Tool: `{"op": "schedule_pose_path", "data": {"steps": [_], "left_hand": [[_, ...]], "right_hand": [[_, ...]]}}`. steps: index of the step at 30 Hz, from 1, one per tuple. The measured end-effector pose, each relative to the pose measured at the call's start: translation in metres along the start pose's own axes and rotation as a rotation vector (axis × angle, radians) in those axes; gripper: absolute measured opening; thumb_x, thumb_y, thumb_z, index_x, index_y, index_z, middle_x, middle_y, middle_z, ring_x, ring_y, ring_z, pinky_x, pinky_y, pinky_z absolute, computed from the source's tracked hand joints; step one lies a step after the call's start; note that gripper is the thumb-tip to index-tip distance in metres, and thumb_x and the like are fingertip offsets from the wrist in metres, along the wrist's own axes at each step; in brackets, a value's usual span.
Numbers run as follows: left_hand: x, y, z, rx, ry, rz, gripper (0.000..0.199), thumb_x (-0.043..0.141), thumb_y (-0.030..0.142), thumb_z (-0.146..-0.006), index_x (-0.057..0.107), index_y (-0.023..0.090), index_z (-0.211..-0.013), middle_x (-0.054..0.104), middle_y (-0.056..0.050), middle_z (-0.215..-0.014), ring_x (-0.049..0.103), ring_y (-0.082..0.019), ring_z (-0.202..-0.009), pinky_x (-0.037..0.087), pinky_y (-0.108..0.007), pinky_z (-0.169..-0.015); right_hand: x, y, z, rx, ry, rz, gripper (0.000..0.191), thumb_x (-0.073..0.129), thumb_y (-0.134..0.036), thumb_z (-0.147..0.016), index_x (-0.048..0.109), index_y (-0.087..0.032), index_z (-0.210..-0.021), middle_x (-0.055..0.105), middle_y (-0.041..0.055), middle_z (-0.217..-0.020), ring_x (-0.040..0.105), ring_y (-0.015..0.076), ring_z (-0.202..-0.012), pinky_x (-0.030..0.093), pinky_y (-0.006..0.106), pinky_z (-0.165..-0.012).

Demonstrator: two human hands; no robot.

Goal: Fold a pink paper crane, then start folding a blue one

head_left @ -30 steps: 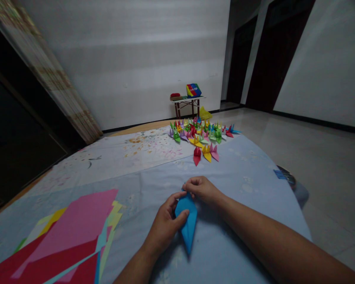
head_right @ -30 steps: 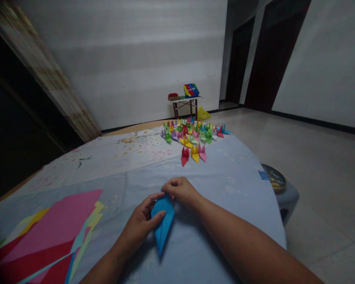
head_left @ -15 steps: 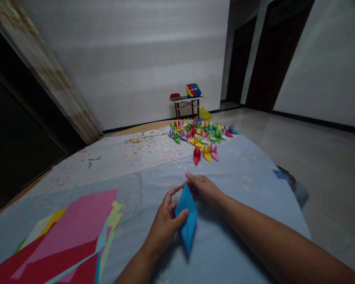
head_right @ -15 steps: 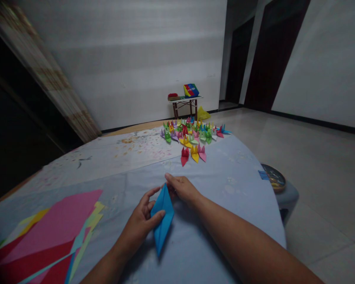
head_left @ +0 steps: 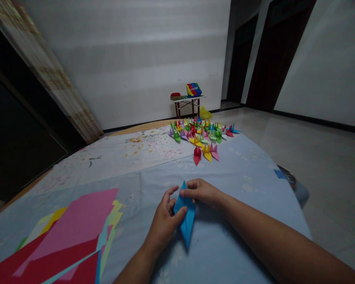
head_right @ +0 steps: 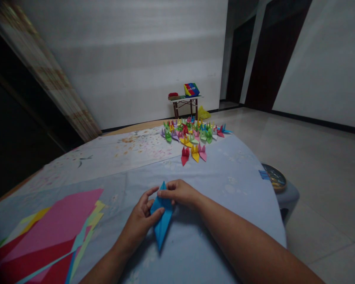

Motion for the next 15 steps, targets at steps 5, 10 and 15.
{"op": "schedule_pose_path", "data": {"steps": [5, 10, 15], "left_hand": [[-0.004, -0.002, -0.002, -0.003, 0.071, -0.014, 0.063, 0.068, 0.033, -0.068, 0.038, 0.018, -0.122, 0.06, 0.004, -0.065, 0.057, -0.013, -0.057, 0.041, -0.021, -0.053], [-0.013, -0.005, -0.003, -0.077, 0.155, 0.04, 0.041, 0.067, 0.04, -0.067, 0.058, 0.012, -0.096, 0.064, 0.0, -0.064, 0.058, -0.013, -0.058, 0.043, -0.023, -0.056], [-0.024, -0.007, -0.002, -0.075, 0.239, 0.043, 0.039, 0.064, 0.045, -0.069, 0.065, 0.012, -0.088, 0.066, -0.002, -0.066, 0.056, -0.014, -0.057, 0.043, -0.022, -0.053]], "right_hand": [[0.004, 0.002, -0.002, -0.037, -0.035, -0.08, 0.038, 0.07, -0.047, -0.06, 0.058, -0.012, -0.067, 0.051, -0.0054, -0.052, 0.039, 0.0039, -0.043, 0.029, 0.018, -0.044], [-0.004, -0.004, -0.003, -0.086, 0.08, -0.165, 0.04, 0.072, -0.047, -0.058, 0.056, -0.011, -0.066, 0.054, -0.004, -0.056, 0.044, 0.0056, -0.047, 0.034, 0.02, -0.05], [-0.008, -0.006, -0.003, -0.125, 0.124, -0.175, 0.041, 0.072, -0.048, -0.058, 0.056, -0.011, -0.068, 0.054, -0.003, -0.058, 0.045, 0.0069, -0.051, 0.037, 0.021, -0.053]]}}
Point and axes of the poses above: each hand's wrist, its own z-axis away from the middle knuckle, its own x-axis out of the palm, y = z × x, the point moved 7 cm from there along -z, towards the middle knuckle
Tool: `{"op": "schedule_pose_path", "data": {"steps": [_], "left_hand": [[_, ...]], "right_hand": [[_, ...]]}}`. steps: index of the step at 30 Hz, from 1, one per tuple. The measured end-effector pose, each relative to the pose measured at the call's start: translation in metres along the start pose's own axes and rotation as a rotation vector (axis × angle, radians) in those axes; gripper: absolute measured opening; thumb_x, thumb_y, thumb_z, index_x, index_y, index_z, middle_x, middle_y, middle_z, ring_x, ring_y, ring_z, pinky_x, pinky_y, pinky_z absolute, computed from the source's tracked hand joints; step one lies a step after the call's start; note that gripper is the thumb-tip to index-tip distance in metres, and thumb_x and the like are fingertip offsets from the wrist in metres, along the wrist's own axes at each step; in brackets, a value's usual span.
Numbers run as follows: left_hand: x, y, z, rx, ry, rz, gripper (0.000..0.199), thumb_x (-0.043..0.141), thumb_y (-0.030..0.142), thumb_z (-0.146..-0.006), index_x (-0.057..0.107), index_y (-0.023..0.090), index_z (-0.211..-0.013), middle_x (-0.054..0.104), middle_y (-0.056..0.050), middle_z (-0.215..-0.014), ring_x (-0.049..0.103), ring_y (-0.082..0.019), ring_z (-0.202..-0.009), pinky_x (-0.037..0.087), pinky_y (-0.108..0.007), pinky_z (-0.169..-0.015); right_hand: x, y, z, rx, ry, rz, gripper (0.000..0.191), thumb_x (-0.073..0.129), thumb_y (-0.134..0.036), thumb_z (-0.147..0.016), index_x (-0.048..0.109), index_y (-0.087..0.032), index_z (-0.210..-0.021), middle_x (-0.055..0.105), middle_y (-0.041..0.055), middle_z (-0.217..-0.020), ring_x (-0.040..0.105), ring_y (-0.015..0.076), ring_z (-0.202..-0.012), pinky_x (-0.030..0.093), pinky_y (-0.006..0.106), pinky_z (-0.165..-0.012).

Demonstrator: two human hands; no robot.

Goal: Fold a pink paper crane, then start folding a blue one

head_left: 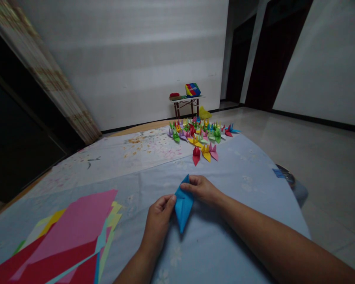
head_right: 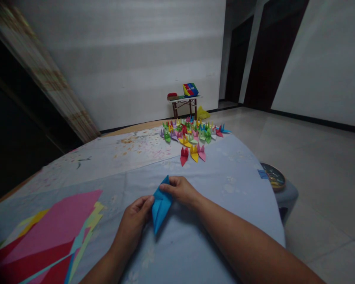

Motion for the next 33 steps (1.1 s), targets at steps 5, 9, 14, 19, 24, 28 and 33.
{"op": "schedule_pose_path", "data": {"steps": [5, 9, 14, 19, 24, 28, 33], "left_hand": [[-0.002, -0.003, -0.002, 0.011, 0.032, 0.065, 0.036, 0.068, 0.043, -0.065, 0.066, 0.012, -0.083, 0.068, -0.003, -0.067, 0.058, -0.015, -0.059, 0.045, -0.023, -0.057], [-0.002, 0.0, 0.0, 0.02, 0.057, 0.077, 0.035, 0.07, 0.042, -0.063, 0.067, 0.012, -0.079, 0.068, -0.004, -0.066, 0.06, -0.017, -0.063, 0.045, -0.024, -0.058], [0.006, 0.0, 0.004, -0.036, -0.009, 0.191, 0.034, 0.063, 0.045, -0.069, 0.066, 0.012, -0.077, 0.067, -0.005, -0.068, 0.06, -0.016, -0.061, 0.046, -0.025, -0.059], [0.006, -0.004, 0.003, -0.078, -0.012, 0.156, 0.033, 0.067, 0.043, -0.064, 0.065, 0.012, -0.076, 0.064, -0.002, -0.061, 0.058, -0.014, -0.056, 0.045, -0.024, -0.055], [0.003, -0.004, 0.0, -0.057, 0.015, 0.018, 0.035, 0.071, 0.042, -0.059, 0.065, 0.012, -0.077, 0.061, 0.001, -0.057, 0.053, -0.011, -0.049, 0.04, -0.02, -0.049], [-0.001, 0.003, 0.002, 0.026, 0.042, -0.186, 0.032, 0.067, 0.042, -0.064, 0.063, 0.014, -0.079, 0.052, 0.005, -0.049, 0.045, -0.009, -0.042, 0.033, -0.019, -0.043], [-0.001, 0.026, 0.013, 0.31, 0.1, -0.526, 0.021, 0.061, 0.036, -0.071, 0.064, 0.019, -0.083, 0.057, 0.001, -0.062, 0.052, -0.016, -0.058, 0.04, -0.025, -0.056]], "right_hand": [[-0.001, 0.001, -0.001, -0.058, 0.016, 0.055, 0.041, 0.07, -0.049, -0.06, 0.056, -0.011, -0.067, 0.051, -0.0036, -0.056, 0.042, 0.0064, -0.05, 0.035, 0.02, -0.051], [-0.001, 0.001, 0.0, -0.066, 0.02, 0.08, 0.041, 0.069, -0.05, -0.061, 0.056, -0.012, -0.068, 0.05, -0.0038, -0.057, 0.042, 0.0065, -0.05, 0.034, 0.02, -0.05], [-0.002, -0.002, 0.0, -0.048, 0.034, 0.074, 0.041, 0.069, -0.051, -0.06, 0.055, -0.012, -0.066, 0.049, -0.0043, -0.056, 0.041, 0.0066, -0.05, 0.035, 0.02, -0.051], [-0.003, -0.001, 0.0, -0.041, 0.046, 0.087, 0.042, 0.069, -0.051, -0.059, 0.054, -0.012, -0.065, 0.048, -0.0046, -0.055, 0.04, 0.0061, -0.049, 0.033, 0.02, -0.049], [-0.002, 0.001, 0.0, -0.005, 0.036, 0.109, 0.043, 0.069, -0.052, -0.058, 0.053, -0.013, -0.064, 0.049, -0.0046, -0.053, 0.04, 0.0059, -0.047, 0.032, 0.019, -0.047], [-0.004, 0.006, -0.001, 0.069, 0.017, 0.215, 0.038, 0.068, -0.048, -0.059, 0.052, -0.014, -0.059, 0.046, -0.0058, -0.05, 0.036, 0.0052, -0.044, 0.029, 0.019, -0.044], [-0.014, 0.011, -0.003, 0.031, 0.06, 0.603, 0.027, 0.061, -0.035, -0.067, 0.05, -0.015, -0.053, 0.039, -0.0069, -0.047, 0.033, 0.0057, -0.045, 0.023, 0.019, -0.043]]}}
Point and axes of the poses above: each hand's wrist, its own z-axis away from the middle knuckle, its own x-axis out of the palm, y = z × x, the point moved 7 cm from there along -z, towards the middle knuckle
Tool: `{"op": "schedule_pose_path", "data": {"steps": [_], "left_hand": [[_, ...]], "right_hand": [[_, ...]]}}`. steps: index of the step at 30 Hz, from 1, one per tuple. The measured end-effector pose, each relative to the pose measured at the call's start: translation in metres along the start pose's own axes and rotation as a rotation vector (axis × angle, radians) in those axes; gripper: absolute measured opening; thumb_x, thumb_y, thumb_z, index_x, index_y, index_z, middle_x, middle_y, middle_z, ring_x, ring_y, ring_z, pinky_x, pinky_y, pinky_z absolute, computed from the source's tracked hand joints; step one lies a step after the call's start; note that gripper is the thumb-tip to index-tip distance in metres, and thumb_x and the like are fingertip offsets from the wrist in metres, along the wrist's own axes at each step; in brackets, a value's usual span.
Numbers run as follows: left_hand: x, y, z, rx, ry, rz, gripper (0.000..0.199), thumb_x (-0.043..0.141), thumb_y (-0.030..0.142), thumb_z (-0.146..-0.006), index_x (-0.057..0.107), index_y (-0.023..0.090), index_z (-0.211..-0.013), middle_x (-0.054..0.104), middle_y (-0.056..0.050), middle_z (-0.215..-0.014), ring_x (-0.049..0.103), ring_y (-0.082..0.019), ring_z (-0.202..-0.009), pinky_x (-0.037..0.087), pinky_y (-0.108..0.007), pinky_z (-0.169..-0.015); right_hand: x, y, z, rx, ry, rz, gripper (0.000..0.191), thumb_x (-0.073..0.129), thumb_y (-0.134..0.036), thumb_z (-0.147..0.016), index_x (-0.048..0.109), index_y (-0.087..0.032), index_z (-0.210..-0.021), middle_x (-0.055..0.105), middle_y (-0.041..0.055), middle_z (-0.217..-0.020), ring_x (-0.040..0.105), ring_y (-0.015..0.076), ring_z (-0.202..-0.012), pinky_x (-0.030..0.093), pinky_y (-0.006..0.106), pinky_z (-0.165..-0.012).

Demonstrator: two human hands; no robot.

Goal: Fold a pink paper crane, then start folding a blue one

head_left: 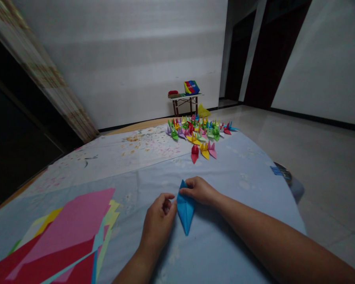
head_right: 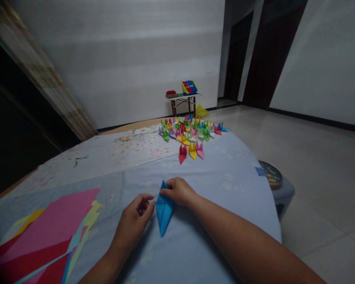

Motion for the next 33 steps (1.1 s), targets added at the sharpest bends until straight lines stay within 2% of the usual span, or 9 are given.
{"op": "schedule_pose_path", "data": {"steps": [3, 5, 10, 13, 19, 26, 29, 33], "left_hand": [[0.01, 0.013, 0.005, 0.199, -0.121, -0.145, 0.016, 0.055, 0.027, -0.076, 0.066, 0.022, -0.086, 0.063, -0.005, -0.082, 0.056, -0.022, -0.082, 0.042, -0.033, -0.076], [0.017, 0.016, 0.008, 0.287, -0.203, -0.195, 0.019, 0.052, 0.023, -0.079, 0.066, 0.024, -0.09, 0.063, -0.006, -0.091, 0.054, -0.023, -0.091, 0.04, -0.036, -0.084], [0.021, 0.011, 0.008, 0.34, -0.232, -0.258, 0.022, 0.051, 0.022, -0.08, 0.067, 0.025, -0.094, 0.063, -0.007, -0.094, 0.054, -0.023, -0.092, 0.04, -0.04, -0.085], [0.023, 0.012, 0.01, 0.369, -0.233, -0.339, 0.02, 0.051, 0.025, -0.08, 0.067, 0.023, -0.094, 0.063, -0.008, -0.096, 0.054, -0.024, -0.093, 0.041, -0.041, -0.085], [0.032, 0.02, 0.018, 0.403, -0.223, -0.535, 0.02, 0.047, 0.022, -0.083, 0.062, 0.02, -0.096, 0.06, -0.007, -0.098, 0.052, -0.022, -0.095, 0.041, -0.04, -0.086], [0.04, 0.021, 0.024, 0.379, -0.191, -0.721, 0.016, 0.045, 0.018, -0.084, 0.057, 0.021, -0.095, 0.056, -0.004, -0.099, 0.05, -0.02, -0.095, 0.04, -0.038, -0.085], [0.042, 0.021, 0.027, 0.368, -0.189, -0.77, 0.017, 0.044, 0.019, -0.085, 0.057, 0.021, -0.096, 0.056, -0.004, -0.102, 0.049, -0.02, -0.098, 0.038, -0.038, -0.088], [0.044, 0.021, 0.032, 0.36, -0.188, -0.83, 0.021, 0.044, 0.023, -0.085, 0.056, 0.021, -0.102, 0.056, -0.005, -0.107, 0.049, -0.021, -0.102, 0.037, -0.04, -0.091]], "right_hand": [[-0.003, -0.001, 0.0, -0.053, 0.054, 0.196, 0.024, 0.058, -0.031, -0.07, 0.051, -0.016, -0.053, 0.037, -0.0064, -0.047, 0.032, 0.0064, -0.047, 0.02, 0.02, -0.045], [-0.003, -0.003, 0.0, -0.082, 0.061, 0.292, 0.023, 0.058, -0.03, -0.071, 0.052, -0.016, -0.054, 0.037, -0.0059, -0.049, 0.032, 0.007, -0.049, 0.019, 0.021, -0.047], [-0.002, -0.01, 0.0, -0.204, 0.082, 0.614, 0.022, 0.058, -0.034, -0.075, 0.058, -0.016, -0.062, 0.051, -0.0002, -0.061, 0.042, 0.0128, -0.065, 0.024, 0.024, -0.058], [-0.004, -0.009, 0.0, -0.194, 0.122, 0.75, 0.022, 0.059, -0.04, -0.075, 0.061, -0.018, -0.074, 0.057, 0.0038, -0.077, 0.044, 0.018, -0.08, 0.025, 0.028, -0.066], [-0.005, -0.008, 0.002, -0.124, 0.121, 0.839, 0.031, 0.06, -0.044, -0.074, 0.058, -0.019, -0.093, 0.056, 0.006, -0.093, 0.043, 0.0216, -0.091, 0.026, 0.031, -0.072], [-0.005, -0.01, 0.005, -0.159, 0.178, 0.791, 0.052, 0.063, -0.037, -0.073, 0.045, -0.019, -0.118, 0.056, 0.0087, -0.102, 0.044, 0.0229, -0.094, 0.029, 0.033, -0.076], [-0.005, -0.011, 0.007, -0.18, 0.203, 0.777, 0.049, 0.065, -0.036, -0.072, 0.046, -0.016, -0.113, 0.056, 0.0082, -0.1, 0.045, 0.0222, -0.092, 0.03, 0.033, -0.075], [-0.004, -0.011, 0.008, -0.181, 0.219, 0.831, 0.034, 0.063, -0.037, -0.073, 0.051, -0.015, -0.096, 0.056, 0.0078, -0.095, 0.045, 0.0218, -0.09, 0.03, 0.032, -0.073]]}}
Point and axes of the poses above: each hand's wrist, its own z-axis away from the middle knuckle, its own x-axis out of the palm, y = z × x, the point moved 7 cm from there along -z, towards the middle knuckle
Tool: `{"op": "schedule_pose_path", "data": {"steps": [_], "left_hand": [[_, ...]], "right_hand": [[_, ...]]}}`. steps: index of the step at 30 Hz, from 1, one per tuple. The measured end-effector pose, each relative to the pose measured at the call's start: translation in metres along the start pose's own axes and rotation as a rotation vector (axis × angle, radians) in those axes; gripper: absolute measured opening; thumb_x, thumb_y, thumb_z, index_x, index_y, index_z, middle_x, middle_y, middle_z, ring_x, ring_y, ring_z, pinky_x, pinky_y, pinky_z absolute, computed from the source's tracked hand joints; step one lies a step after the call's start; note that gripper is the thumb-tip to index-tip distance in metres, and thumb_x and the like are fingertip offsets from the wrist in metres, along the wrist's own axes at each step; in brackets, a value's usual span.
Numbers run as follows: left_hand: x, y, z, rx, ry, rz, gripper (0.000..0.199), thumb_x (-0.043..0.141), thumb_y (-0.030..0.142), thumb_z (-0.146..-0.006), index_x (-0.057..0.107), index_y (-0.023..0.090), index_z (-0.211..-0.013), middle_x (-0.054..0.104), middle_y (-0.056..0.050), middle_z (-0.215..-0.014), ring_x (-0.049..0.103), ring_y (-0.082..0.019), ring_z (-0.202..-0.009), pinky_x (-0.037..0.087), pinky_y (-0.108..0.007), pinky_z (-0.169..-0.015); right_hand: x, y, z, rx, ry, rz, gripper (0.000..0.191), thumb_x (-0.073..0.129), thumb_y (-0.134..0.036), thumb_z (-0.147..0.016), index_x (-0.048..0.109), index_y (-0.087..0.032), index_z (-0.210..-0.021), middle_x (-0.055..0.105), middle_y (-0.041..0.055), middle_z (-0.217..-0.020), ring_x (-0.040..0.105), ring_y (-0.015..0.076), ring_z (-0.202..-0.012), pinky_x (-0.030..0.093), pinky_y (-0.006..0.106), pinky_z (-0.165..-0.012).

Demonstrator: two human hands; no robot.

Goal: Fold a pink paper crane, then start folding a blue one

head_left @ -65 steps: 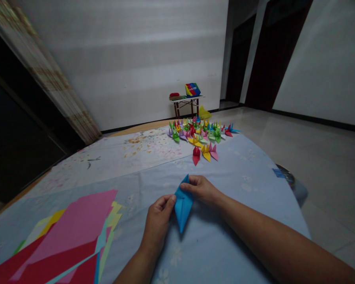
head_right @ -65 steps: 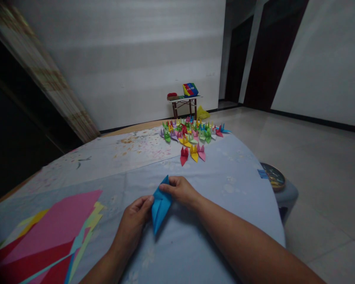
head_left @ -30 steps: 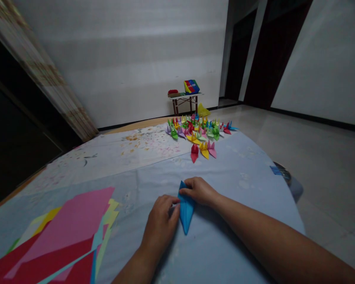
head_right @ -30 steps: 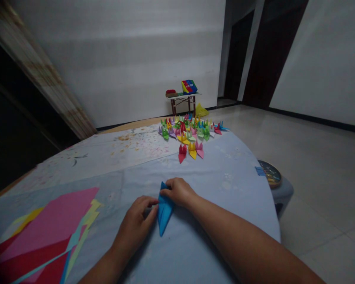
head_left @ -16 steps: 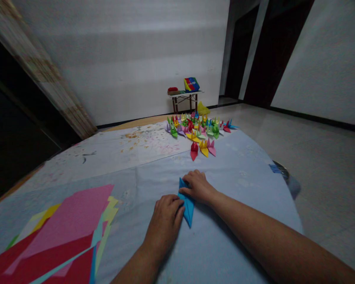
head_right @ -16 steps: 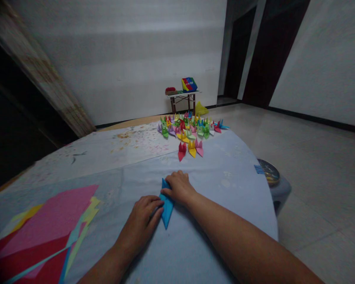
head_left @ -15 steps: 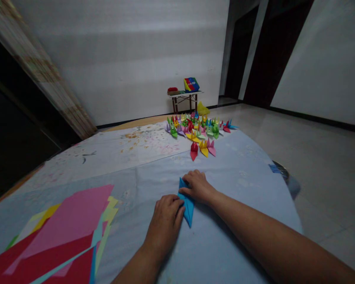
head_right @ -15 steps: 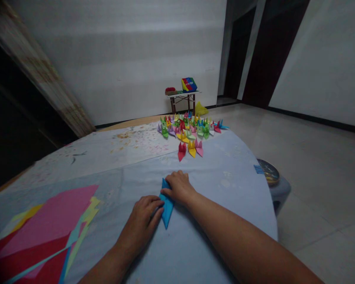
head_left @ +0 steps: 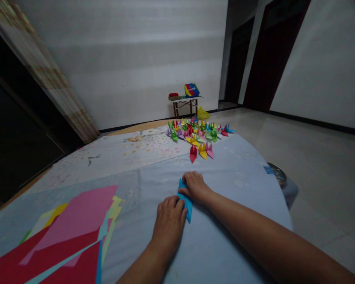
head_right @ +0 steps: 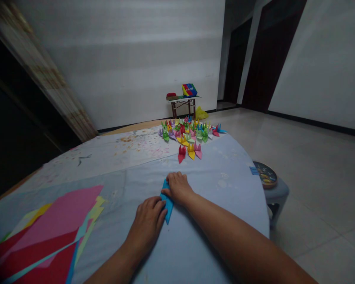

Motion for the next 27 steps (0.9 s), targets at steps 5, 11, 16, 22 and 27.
{"op": "schedule_pose_path", "data": {"steps": [5, 11, 16, 22, 27], "left_hand": [[0.003, 0.004, 0.006, -0.005, -0.082, -0.085, 0.033, 0.043, 0.03, -0.086, 0.052, 0.018, -0.116, 0.055, -0.009, -0.119, 0.046, -0.024, -0.112, 0.033, -0.044, -0.096], [0.007, 0.004, 0.018, 0.056, -0.22, -0.127, 0.056, 0.035, 0.047, -0.086, 0.038, 0.015, -0.131, 0.037, -0.012, -0.138, 0.033, -0.027, -0.126, 0.026, -0.047, -0.102], [0.012, 0.002, 0.03, 0.135, -0.244, -0.132, 0.063, 0.025, 0.057, -0.085, 0.024, 0.021, -0.137, 0.023, -0.01, -0.144, 0.02, -0.026, -0.132, 0.02, -0.05, -0.104], [0.012, 0.0, 0.04, 0.192, -0.171, -0.127, 0.058, 0.028, 0.049, -0.089, 0.012, 0.025, -0.139, 0.022, -0.004, -0.145, 0.019, -0.024, -0.132, 0.02, -0.05, -0.105], [0.005, -0.002, 0.042, 0.2, -0.124, -0.107, 0.055, 0.028, 0.041, -0.091, 0.011, 0.022, -0.139, 0.027, -0.004, -0.143, 0.022, -0.021, -0.132, 0.024, -0.045, -0.105]], "right_hand": [[0.005, -0.001, -0.001, -0.029, -0.034, 0.092, 0.027, 0.061, -0.039, -0.076, 0.053, -0.016, -0.089, 0.055, 0.0085, -0.096, 0.044, 0.0228, -0.093, 0.03, 0.033, -0.074], [0.006, -0.001, -0.001, -0.039, -0.024, 0.114, 0.028, 0.059, -0.041, -0.076, 0.054, -0.016, -0.088, 0.055, 0.0083, -0.096, 0.044, 0.0234, -0.094, 0.03, 0.033, -0.074], [0.007, -0.001, -0.001, -0.042, -0.018, 0.115, 0.029, 0.059, -0.042, -0.077, 0.054, -0.017, -0.089, 0.055, 0.0082, -0.097, 0.044, 0.0234, -0.094, 0.03, 0.033, -0.074], [0.005, -0.001, 0.0, -0.055, -0.002, 0.101, 0.028, 0.059, -0.042, -0.077, 0.053, -0.017, -0.088, 0.055, 0.0066, -0.095, 0.044, 0.0226, -0.092, 0.03, 0.033, -0.073], [0.005, -0.001, 0.0, -0.049, -0.018, 0.091, 0.027, 0.059, -0.042, -0.077, 0.053, -0.017, -0.088, 0.055, 0.0064, -0.095, 0.043, 0.0226, -0.094, 0.029, 0.033, -0.074]]}}
Point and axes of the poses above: each hand's wrist, its own z-axis away from the middle knuckle, its own x-axis out of the palm, y = z × x, the point moved 7 cm from there along -z, towards the middle knuckle
